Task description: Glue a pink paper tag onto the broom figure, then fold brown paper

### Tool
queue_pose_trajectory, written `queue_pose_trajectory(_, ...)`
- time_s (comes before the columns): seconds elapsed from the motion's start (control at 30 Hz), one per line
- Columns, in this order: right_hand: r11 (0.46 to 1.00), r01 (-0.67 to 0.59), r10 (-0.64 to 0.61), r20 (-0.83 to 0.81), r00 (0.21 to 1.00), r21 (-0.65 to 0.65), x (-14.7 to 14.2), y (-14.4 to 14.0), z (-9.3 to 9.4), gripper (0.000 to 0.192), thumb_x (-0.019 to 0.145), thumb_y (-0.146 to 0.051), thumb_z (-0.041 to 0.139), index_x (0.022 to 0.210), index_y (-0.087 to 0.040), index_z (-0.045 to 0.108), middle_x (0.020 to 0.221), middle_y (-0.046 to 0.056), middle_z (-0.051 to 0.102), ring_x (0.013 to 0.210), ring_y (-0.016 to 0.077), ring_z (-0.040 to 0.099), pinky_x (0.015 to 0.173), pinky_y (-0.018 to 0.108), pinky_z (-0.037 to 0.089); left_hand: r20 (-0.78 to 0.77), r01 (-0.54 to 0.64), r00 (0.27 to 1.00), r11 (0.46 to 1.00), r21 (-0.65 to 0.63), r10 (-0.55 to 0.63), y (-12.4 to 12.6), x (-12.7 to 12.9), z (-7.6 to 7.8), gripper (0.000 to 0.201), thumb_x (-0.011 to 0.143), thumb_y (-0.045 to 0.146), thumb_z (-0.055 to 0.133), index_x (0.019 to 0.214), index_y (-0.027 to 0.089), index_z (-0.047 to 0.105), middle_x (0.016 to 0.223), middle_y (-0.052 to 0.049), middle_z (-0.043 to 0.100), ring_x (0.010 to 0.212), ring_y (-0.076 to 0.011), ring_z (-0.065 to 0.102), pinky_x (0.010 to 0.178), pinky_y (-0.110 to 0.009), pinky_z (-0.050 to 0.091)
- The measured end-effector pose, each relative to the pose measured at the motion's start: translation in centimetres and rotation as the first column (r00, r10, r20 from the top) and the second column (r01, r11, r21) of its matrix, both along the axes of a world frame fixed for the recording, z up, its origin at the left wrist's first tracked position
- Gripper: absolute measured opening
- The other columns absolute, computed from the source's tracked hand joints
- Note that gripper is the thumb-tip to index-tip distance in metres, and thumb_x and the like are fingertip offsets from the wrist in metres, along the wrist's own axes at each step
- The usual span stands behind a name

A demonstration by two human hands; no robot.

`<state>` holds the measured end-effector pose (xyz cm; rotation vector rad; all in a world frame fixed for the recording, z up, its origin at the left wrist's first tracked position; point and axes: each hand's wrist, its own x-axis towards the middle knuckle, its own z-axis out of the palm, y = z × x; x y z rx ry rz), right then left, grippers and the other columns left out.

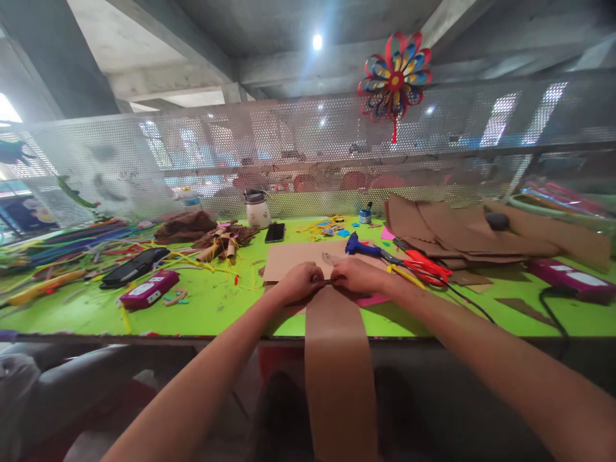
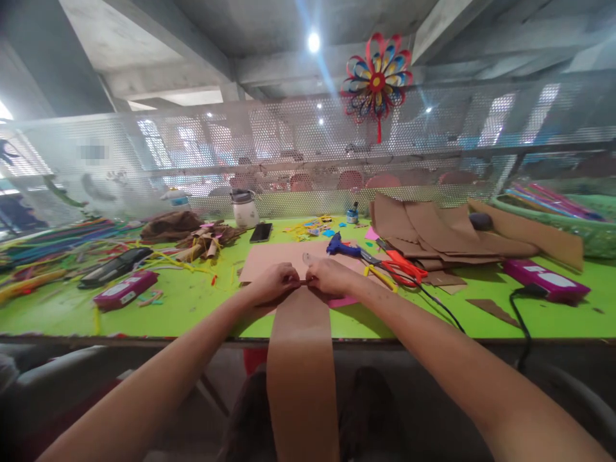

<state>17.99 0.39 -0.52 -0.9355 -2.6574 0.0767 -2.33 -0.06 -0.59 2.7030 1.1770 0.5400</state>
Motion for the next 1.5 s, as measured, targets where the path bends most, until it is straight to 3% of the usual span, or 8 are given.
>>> queue_pose_trajectory(0.23,0.991,-0.063,0.062,0.007,0.998,0.115,-0.3,-0.1,-0.4,0.021,0.083,-0.012,0.05,0.077,-0.01,0.07,0.08,0.01,0.06,0.07,0.0158,0.054,0.064,0.026,0.038,0.029,0.034,0.999,0.999,0.035,-0.035,0.3,-0.2,-0.7,0.014,0.078,0.02,0.054,0.074,0.016,0.066,0.076,-0.005,0.058,0.075,-0.0154,0.053,0.067,-0.024,0.039)
queue_pose_trajectory(0.6,0.994,-0.055,0.051,0.043,0.998,0.094,0.5,-0.8,0.1,0.021,0.078,-0.006,0.049,0.081,-0.013,0.069,0.084,0.01,0.061,0.081,0.0198,0.054,0.068,0.028,0.039,0.056,0.007,0.998,0.996,-0.085,-0.002,-0.5,-1.0,0.2,0.018,0.077,0.015,0.05,0.084,0.015,0.066,0.084,-0.006,0.061,0.075,-0.016,0.055,0.069,-0.025,0.042)
queue_pose_trajectory(0.87,0.996,-0.075,0.074,0.037,0.997,0.047,1.3,-1.2,0.0,0.017,0.076,-0.004,0.051,0.08,-0.014,0.064,0.088,0.008,0.059,0.082,0.0175,0.053,0.069,0.026,0.038,0.021,0.063,0.998,0.997,-0.055,-0.062,-2.0,-1.3,0.9,0.017,0.078,0.015,0.049,0.086,0.015,0.064,0.086,-0.006,0.057,0.075,-0.0158,0.053,0.067,-0.025,0.041)
queue_pose_trajectory(1.1,0.983,0.017,-0.046,0.158,0.986,0.182,0.6,-2.9,0.4,0.01,0.08,-0.011,0.052,0.079,-0.012,0.061,0.083,0.009,0.059,0.081,0.0192,0.051,0.068,0.029,0.039,-0.099,0.081,0.993,0.991,0.104,-0.07,-3.4,-0.8,1.1,0.014,0.08,0.016,0.047,0.084,0.015,0.06,0.083,-0.007,0.051,0.077,-0.0175,0.049,0.067,-0.027,0.039)
queue_pose_trajectory(1.27,0.948,0.101,-0.174,0.224,0.959,0.303,0.0,-3.9,-0.1,0.016,0.081,-0.006,0.045,0.086,-0.012,0.06,0.087,0.01,0.059,0.085,0.0223,0.05,0.063,0.03,0.038,-0.175,0.079,0.983,0.981,0.178,-0.048,-3.1,-0.7,0.8,0.014,0.078,0.015,0.048,0.08,0.015,0.062,0.083,-0.009,0.053,0.077,-0.0191,0.049,0.069,-0.029,0.039)
queue_pose_trajectory(1.5,0.938,0.126,-0.188,0.17,0.967,0.324,-0.2,-3.7,-0.7,0.016,0.077,-0.003,0.048,0.082,-0.012,0.06,0.085,0.009,0.059,0.086,0.0227,0.05,0.067,0.031,0.041,0.024,-0.085,0.996,0.996,0.006,0.085,-2.4,-1.0,1.8,0.031,0.078,0.017,0.041,0.095,0.015,0.068,0.093,-0.008,0.065,0.082,-0.0185,0.056,0.075,-0.027,0.041)
